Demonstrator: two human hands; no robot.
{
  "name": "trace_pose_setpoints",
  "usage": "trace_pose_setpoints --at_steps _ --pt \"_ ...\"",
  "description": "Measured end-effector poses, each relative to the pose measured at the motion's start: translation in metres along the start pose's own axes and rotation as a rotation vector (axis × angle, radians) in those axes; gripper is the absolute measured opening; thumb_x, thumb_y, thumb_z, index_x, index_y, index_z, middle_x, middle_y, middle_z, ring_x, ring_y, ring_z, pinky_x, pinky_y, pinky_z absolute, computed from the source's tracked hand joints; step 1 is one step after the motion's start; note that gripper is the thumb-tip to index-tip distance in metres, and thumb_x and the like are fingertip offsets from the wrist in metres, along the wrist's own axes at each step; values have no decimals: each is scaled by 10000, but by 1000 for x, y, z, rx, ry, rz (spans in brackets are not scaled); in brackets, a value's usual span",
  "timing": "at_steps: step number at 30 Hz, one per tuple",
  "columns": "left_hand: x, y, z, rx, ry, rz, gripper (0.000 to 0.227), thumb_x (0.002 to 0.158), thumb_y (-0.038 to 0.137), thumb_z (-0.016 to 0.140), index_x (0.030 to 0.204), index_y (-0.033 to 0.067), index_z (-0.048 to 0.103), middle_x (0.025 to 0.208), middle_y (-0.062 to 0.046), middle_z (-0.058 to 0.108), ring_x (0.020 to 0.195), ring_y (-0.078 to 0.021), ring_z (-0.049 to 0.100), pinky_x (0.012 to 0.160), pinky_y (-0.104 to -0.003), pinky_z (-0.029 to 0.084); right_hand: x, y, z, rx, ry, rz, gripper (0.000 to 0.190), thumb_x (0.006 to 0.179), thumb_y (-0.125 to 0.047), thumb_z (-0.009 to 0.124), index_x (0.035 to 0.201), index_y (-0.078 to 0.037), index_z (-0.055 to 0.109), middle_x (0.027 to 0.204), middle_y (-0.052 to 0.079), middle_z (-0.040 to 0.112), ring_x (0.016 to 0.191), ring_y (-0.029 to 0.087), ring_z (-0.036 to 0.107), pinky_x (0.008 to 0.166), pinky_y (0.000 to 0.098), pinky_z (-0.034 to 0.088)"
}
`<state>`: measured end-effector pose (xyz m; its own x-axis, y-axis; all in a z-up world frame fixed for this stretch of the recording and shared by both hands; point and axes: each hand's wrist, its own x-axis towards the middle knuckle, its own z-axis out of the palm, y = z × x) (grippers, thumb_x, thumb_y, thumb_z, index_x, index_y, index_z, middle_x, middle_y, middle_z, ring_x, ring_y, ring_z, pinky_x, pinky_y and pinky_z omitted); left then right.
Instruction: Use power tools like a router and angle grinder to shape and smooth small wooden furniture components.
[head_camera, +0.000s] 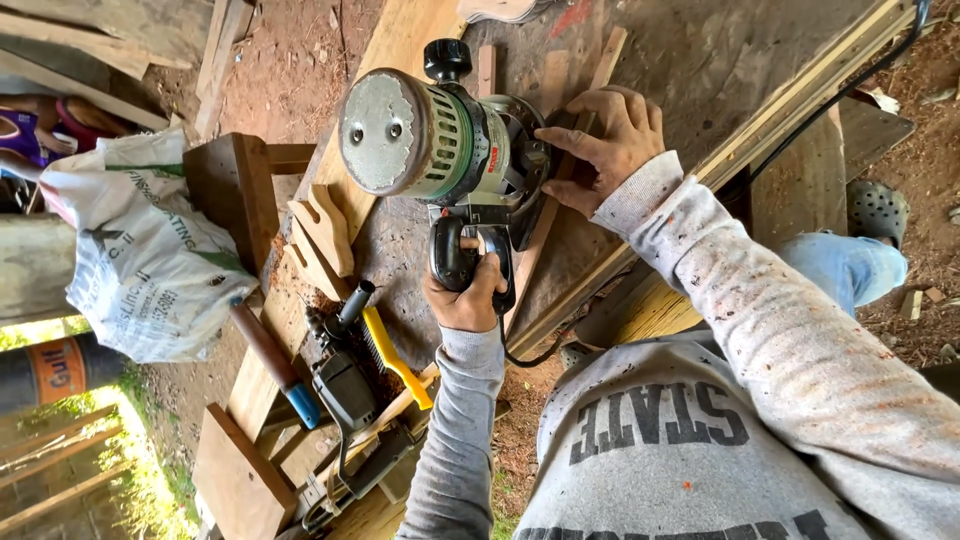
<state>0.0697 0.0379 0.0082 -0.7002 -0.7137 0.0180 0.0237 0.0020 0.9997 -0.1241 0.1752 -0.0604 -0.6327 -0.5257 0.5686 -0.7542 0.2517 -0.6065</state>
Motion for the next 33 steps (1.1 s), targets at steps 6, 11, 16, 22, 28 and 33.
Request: trace_pose_setpoints --at_steps 6,11,16,22,28,33 --pt "-8 -9 -7 16 30 -7 271 805 -108 635 1037 32 634 630 -54 601 462 -130 535 448 -237 428 0 4 2 -10 -17 -27 611 704 -388 894 1283 -250 752 1349 118 498 1295 372 427 1053 588 387" --pt "-14 -10 -9 25 66 -1 321 788 -133 626 1064 31 613 614 -61 608 428 -139 528 416 -245 435 0 4 2 27 -57 -44 644 668 -355 913 1284 -264 746 1347 108 494 1317 372 415 1067 614 376" --pt "-22 -1 -6 64 78 -20 293 792 -113 624 1050 25 632 601 -58 607 444 -141 531 442 -250 439 1 5 3 41 -69 -88 661 642 -341 913 1277 -239 759 1340 127 479 1313 370 420 1068 640 363" --pt "-31 -10 -7 -16 127 -22 331 764 -136 595 1050 23 642 641 -85 626 461 -159 546 455 -264 451 2 6 5 85 -49 -131 621 667 -342 901 1262 -229 764 1311 126 491 1300 378 447 1073 679 347" --pt "-36 -10 -5 -19 163 -8 305 783 -139 634 1032 38 641 633 -75 627 449 -149 534 445 -260 448 2 6 6 81 -62 -142 681 625 -346 918 1277 -248 748 1301 116 507 1314 374 450 1075 710 335" --pt "-38 -14 -3 -27 187 26 318 773 -146 640 1037 31 633 656 -79 632 452 -141 543 431 -244 443 3 6 6 91 -72 -161 690 666 -387 917 1315 -241 731 1315 129 506 1337 382 431 1099 718 291"
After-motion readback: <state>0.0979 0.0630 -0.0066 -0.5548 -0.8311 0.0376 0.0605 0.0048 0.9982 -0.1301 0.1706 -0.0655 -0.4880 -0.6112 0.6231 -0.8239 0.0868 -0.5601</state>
